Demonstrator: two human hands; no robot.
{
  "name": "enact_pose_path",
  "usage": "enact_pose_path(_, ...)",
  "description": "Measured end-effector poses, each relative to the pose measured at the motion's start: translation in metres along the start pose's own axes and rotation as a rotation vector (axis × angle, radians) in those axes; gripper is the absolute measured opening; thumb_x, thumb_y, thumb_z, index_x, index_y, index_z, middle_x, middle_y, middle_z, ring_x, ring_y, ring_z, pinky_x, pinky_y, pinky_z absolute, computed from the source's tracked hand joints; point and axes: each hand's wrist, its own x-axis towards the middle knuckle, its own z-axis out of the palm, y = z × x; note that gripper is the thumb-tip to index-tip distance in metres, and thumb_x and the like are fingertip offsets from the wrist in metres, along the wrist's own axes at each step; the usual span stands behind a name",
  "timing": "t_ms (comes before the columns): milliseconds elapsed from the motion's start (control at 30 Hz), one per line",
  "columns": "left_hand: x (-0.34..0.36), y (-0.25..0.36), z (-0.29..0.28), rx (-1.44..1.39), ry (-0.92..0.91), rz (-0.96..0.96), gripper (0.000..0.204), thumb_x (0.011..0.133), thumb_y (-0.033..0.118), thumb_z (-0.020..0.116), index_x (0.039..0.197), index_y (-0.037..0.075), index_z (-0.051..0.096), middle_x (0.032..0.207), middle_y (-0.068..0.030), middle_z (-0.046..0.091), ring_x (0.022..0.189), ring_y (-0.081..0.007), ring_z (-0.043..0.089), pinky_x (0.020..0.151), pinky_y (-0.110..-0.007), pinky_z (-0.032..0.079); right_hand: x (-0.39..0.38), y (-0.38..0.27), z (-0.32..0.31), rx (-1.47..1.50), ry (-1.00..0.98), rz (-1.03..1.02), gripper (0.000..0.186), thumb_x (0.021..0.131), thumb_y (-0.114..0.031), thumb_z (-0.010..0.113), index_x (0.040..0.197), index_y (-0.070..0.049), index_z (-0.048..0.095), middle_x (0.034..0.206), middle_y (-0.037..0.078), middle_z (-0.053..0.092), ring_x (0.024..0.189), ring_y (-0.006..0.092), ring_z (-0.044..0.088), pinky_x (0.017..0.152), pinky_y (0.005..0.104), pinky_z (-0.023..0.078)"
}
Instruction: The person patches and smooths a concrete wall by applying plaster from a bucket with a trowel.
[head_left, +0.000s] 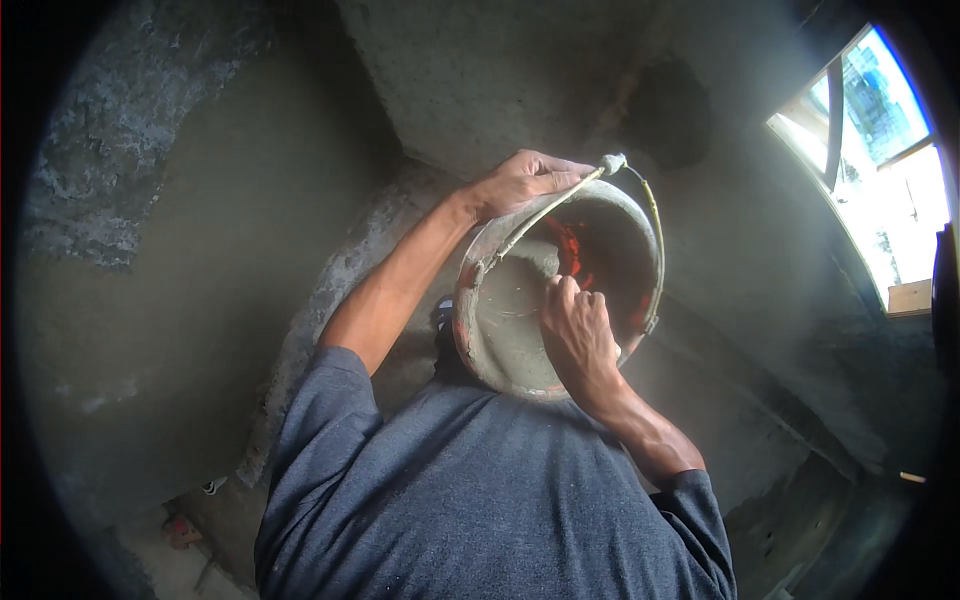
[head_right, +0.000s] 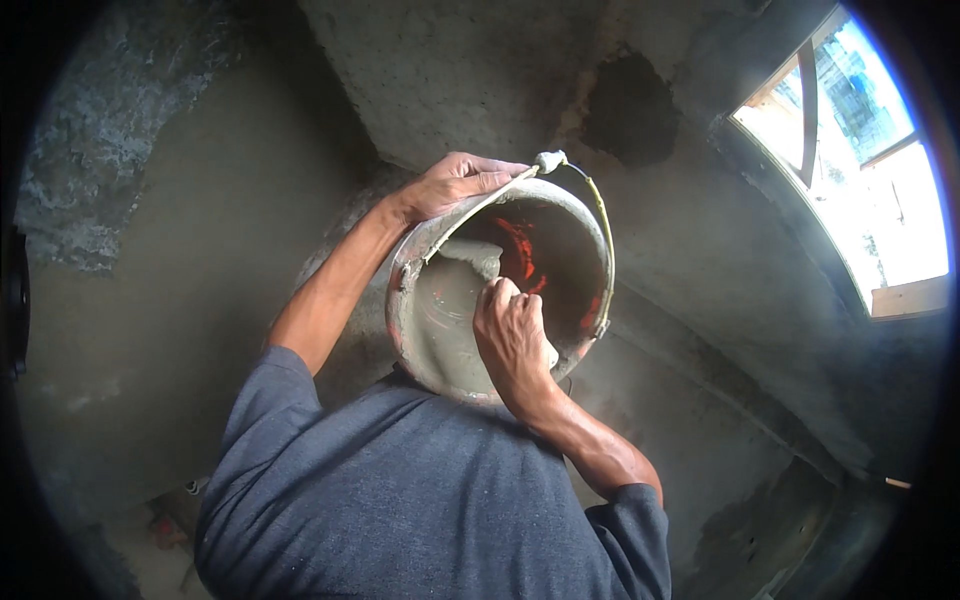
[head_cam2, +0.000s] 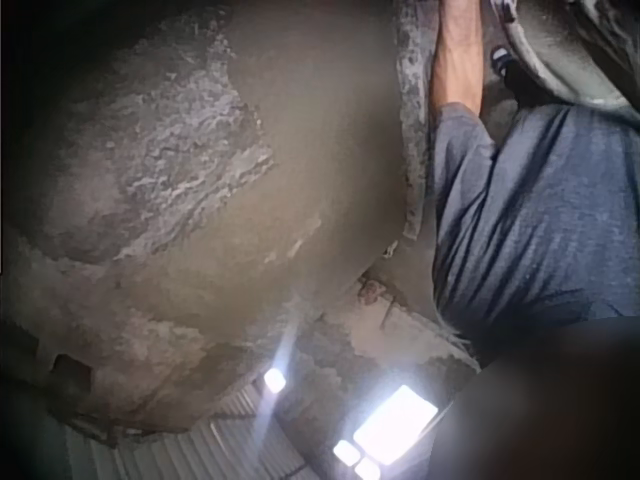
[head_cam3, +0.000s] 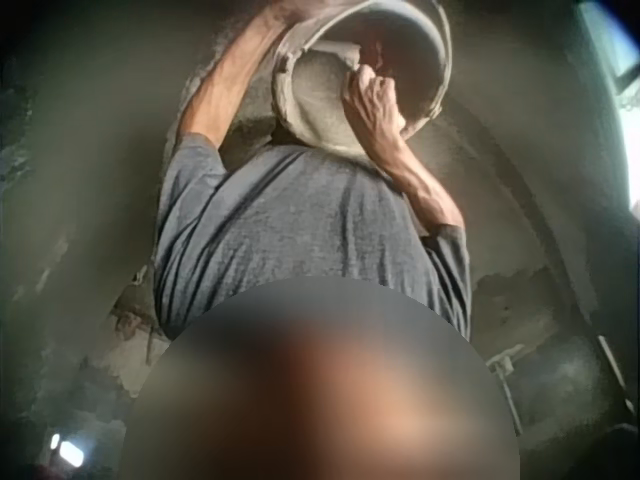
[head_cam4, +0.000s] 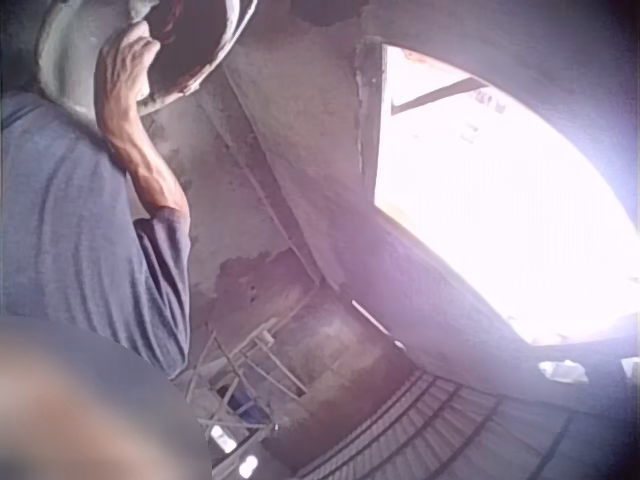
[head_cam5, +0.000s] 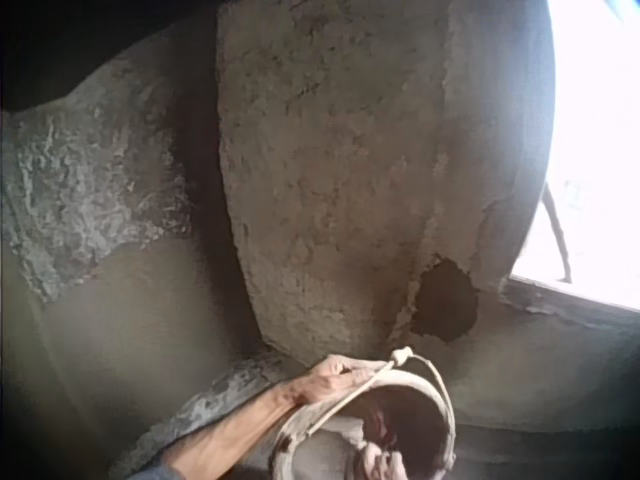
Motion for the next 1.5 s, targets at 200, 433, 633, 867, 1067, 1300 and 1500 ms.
enact_pose_path(200, -0.004, 0.003, -0.003, -0.026, -0.063, 0.003, 0.039, 0.097, 0.012, 0.05, 0.131, -0.006, 0.048, 0.119, -0.0115, 0.062, 0.107, -0.0138, 0.059, 0.094, -0.026, 0.048, -0.038, 0.018, 0.005, 0.039, -0.081, -0.248, 0.01, 0.08, -0.011, 0.054, 0.086, -0.004, 0.059, 0.081, 0.008, 0.05, 0.071, 0.0145, 0.053, 0.072, 0.0314, 0.037)
enact_pose_path(433, -0.008, 0.0, -0.001, -0.231, -0.072, 0.061, 0.048, 0.094, 0.008, 0.051, 0.137, -0.008, 0.038, 0.123, -0.0155, 0.059, 0.107, -0.0153, 0.06, 0.094, -0.026, 0.048, -0.026, 0.058, -0.004, 0.104, -0.031, -0.068, 0.014, 0.079, -0.01, 0.054, 0.091, -0.002, 0.057, 0.079, 0.008, 0.054, 0.07, 0.0184, 0.059, 0.069, 0.0327, 0.039)
enact_pose_path(633, -0.007, 0.011, 0.001, -0.113, -0.099, 0.036, 0.054, 0.091, 0.011, 0.058, 0.138, -0.007, 0.037, 0.127, -0.0144, 0.056, 0.114, -0.0155, 0.056, 0.1, -0.027, 0.044, -0.011, 0.052, -0.004, 0.05, 0.011, -0.084, 0.032, 0.082, -0.011, 0.052, 0.109, 0.007, 0.055, 0.084, 0.013, 0.058, 0.072, 0.0186, 0.06, 0.075, 0.0329, 0.042)
enact_pose_path(867, -0.008, 0.024, 0.008, -0.093, -0.062, 0.036, 0.052, 0.091, 0.006, 0.056, 0.138, -0.007, 0.038, 0.125, -0.0135, 0.058, 0.109, -0.0126, 0.058, 0.097, -0.025, 0.045, -0.039, 0.055, -0.007, 0.055, -0.16, -0.264, 0.021, 0.079, -0.011, 0.056, 0.096, -0.001, 0.061, 0.083, 0.009, 0.054, 0.075, 0.0166, 0.057, 0.078, 0.0321, 0.036)
enact_pose_path(1067, -0.001, 0.023, 0.007, -0.066, -0.042, 0.046, 0.05, 0.093, 0.007, 0.054, 0.138, -0.007, 0.037, 0.125, -0.0132, 0.058, 0.108, -0.0111, 0.059, 0.095, -0.023, 0.046, -0.024, 0.09, -0.012, -0.093, -0.195, -0.111, 0.015, 0.082, -0.012, 0.053, 0.092, -0.003, 0.059, 0.081, 0.008, 0.055, 0.078, 0.0174, 0.057, 0.072, 0.032, 0.038)
enact_pose_path(1300, 0.007, 0.022, 0.007, -0.097, -0.048, 0.062, 0.052, 0.093, 0.005, 0.051, 0.141, -0.007, 0.033, 0.123, -0.0138, 0.06, 0.102, -0.0094, 0.06, 0.092, -0.022, 0.047, -0.036, 0.067, 0.012, -0.358, -0.167, -0.182, 0.018, 0.081, -0.015, 0.053, 0.091, 0.0, 0.055, 0.069, 0.001, 0.053, 0.069, 0.0127, 0.052, 0.068, 0.0329, 0.037)
enact_pose_path(1500, 0.013, 0.014, 0.001, -0.069, -0.012, 0.039, 0.055, 0.093, 0.005, 0.052, 0.141, -0.008, 0.03, 0.122, -0.0153, 0.06, 0.1, -0.009, 0.061, 0.091, -0.021, 0.047, -0.042, 0.068, 0.005, -0.093, -0.306, -0.256, 0.015, 0.08, -0.011, 0.053, 0.089, 0.0, 0.056, 0.065, 0.003, 0.057, 0.066, 0.0162, 0.058, 0.07, 0.0342, 0.036)
